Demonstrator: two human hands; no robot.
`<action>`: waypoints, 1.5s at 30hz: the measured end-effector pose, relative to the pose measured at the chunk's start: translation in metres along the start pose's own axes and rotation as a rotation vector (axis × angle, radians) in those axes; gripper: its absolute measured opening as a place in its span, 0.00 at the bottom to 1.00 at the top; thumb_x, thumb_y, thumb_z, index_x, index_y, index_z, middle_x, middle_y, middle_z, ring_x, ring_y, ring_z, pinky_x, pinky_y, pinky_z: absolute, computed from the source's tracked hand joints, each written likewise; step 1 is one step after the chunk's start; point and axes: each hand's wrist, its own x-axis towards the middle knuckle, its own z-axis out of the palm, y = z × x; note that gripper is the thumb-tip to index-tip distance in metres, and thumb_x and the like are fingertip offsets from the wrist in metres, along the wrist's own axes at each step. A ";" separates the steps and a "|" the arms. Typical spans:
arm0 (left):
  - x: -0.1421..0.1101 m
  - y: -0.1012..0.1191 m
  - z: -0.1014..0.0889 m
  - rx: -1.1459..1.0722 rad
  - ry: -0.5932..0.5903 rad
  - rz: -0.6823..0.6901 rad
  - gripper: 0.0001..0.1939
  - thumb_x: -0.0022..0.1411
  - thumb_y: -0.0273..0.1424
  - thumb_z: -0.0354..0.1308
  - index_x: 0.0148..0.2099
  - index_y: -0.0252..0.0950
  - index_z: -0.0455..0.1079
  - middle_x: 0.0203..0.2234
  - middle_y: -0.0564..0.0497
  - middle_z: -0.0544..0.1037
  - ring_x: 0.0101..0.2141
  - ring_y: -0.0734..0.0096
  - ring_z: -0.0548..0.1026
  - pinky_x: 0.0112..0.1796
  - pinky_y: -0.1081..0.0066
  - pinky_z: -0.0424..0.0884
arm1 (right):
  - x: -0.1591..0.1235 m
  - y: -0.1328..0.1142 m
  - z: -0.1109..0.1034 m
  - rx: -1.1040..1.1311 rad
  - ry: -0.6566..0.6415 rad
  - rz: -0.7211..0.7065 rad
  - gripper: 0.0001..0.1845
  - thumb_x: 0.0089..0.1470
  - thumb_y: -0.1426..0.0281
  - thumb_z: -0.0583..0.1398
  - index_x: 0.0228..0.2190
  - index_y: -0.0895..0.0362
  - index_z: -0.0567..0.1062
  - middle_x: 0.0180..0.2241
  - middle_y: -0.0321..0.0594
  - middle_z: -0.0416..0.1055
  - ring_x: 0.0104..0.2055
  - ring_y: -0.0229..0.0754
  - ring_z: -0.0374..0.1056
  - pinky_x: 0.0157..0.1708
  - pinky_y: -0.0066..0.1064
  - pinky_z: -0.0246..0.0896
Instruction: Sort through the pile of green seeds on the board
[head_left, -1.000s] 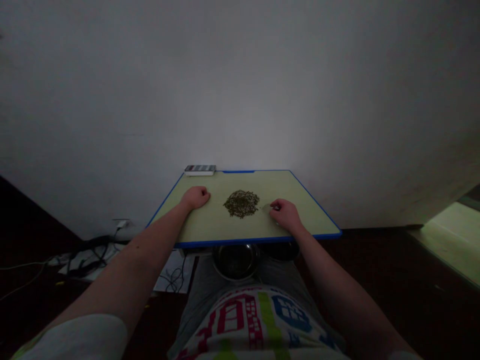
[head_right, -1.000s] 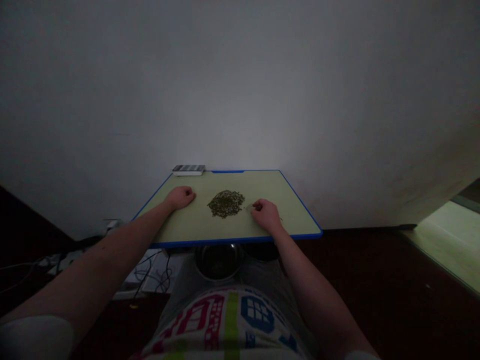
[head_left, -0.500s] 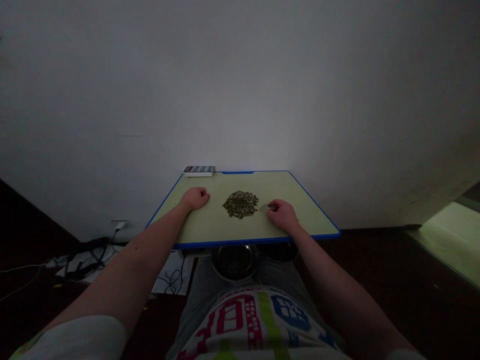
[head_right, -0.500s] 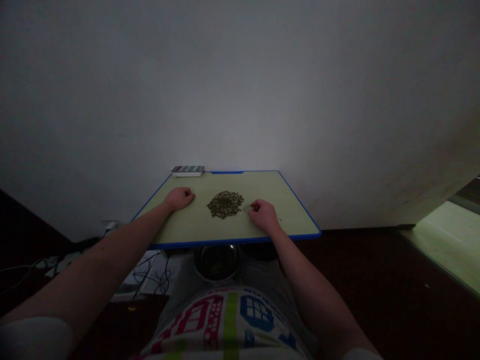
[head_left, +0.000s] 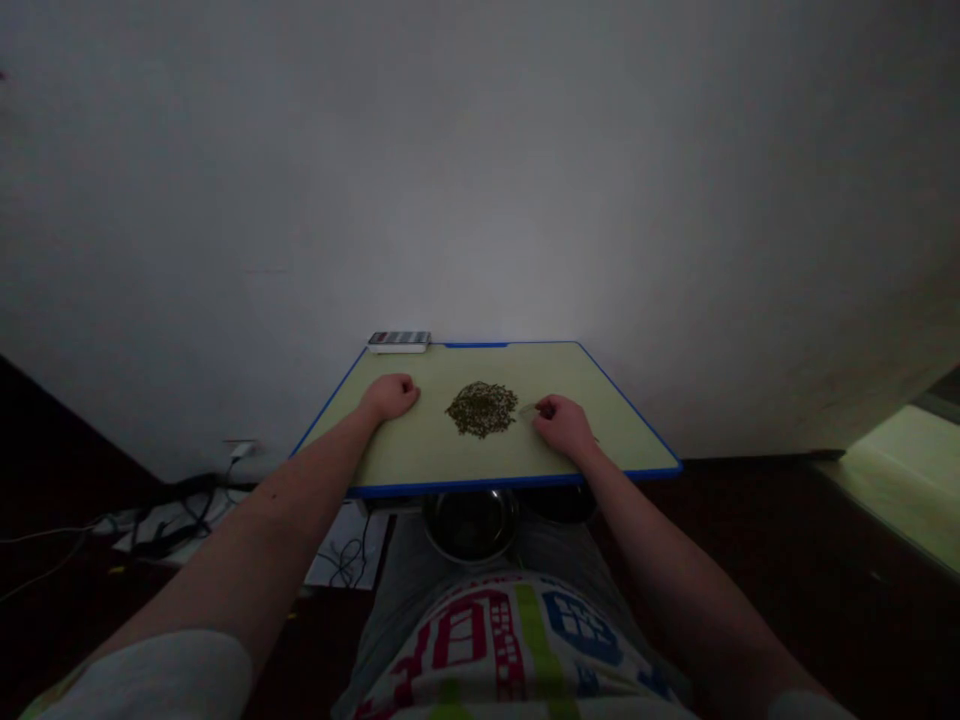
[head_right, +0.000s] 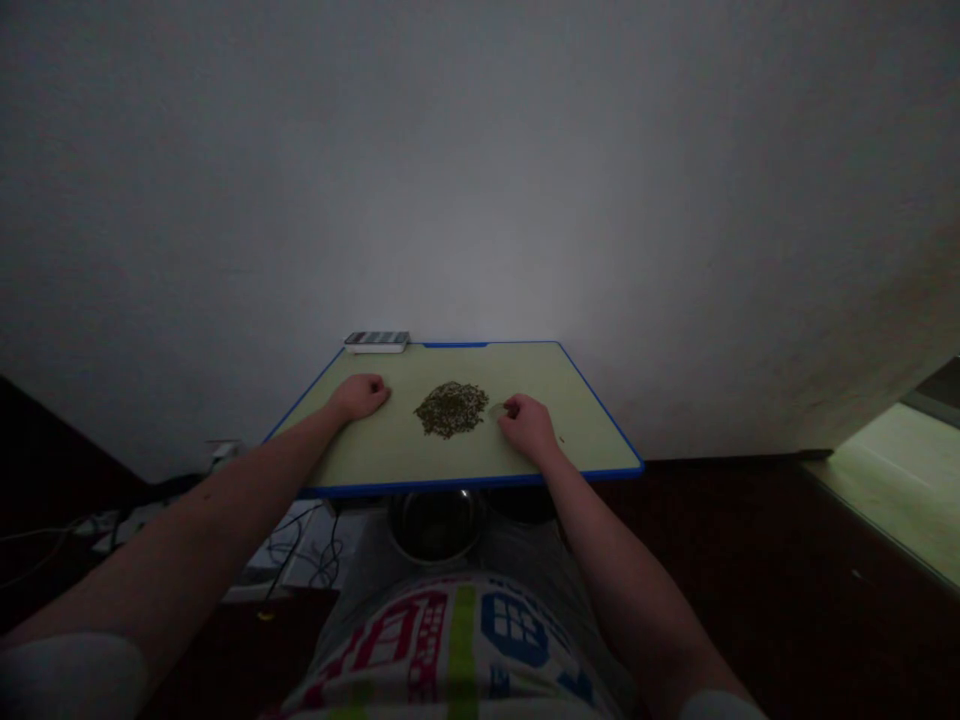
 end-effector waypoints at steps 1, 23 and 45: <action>0.000 0.000 0.000 -0.002 0.003 0.011 0.17 0.54 0.41 0.47 0.29 0.37 0.71 0.26 0.47 0.76 0.28 0.66 0.71 0.29 0.70 0.62 | 0.002 0.001 0.000 -0.011 0.008 0.012 0.12 0.41 0.73 0.58 0.31 0.58 0.75 0.26 0.37 0.73 0.28 0.36 0.66 0.31 0.26 0.58; 0.001 -0.001 0.001 0.001 -0.001 -0.002 0.17 0.54 0.42 0.47 0.30 0.37 0.72 0.27 0.46 0.77 0.30 0.65 0.72 0.30 0.70 0.63 | -0.005 0.002 -0.008 0.113 -0.072 0.017 0.12 0.39 0.73 0.58 0.30 0.58 0.75 0.24 0.36 0.73 0.25 0.36 0.66 0.28 0.26 0.59; 0.000 0.001 0.000 -0.008 0.002 -0.018 0.17 0.54 0.42 0.47 0.29 0.37 0.71 0.27 0.47 0.76 0.29 0.66 0.71 0.29 0.70 0.62 | 0.003 -0.001 -0.004 0.036 -0.091 -0.043 0.12 0.38 0.74 0.59 0.30 0.58 0.77 0.25 0.36 0.74 0.26 0.36 0.66 0.28 0.25 0.58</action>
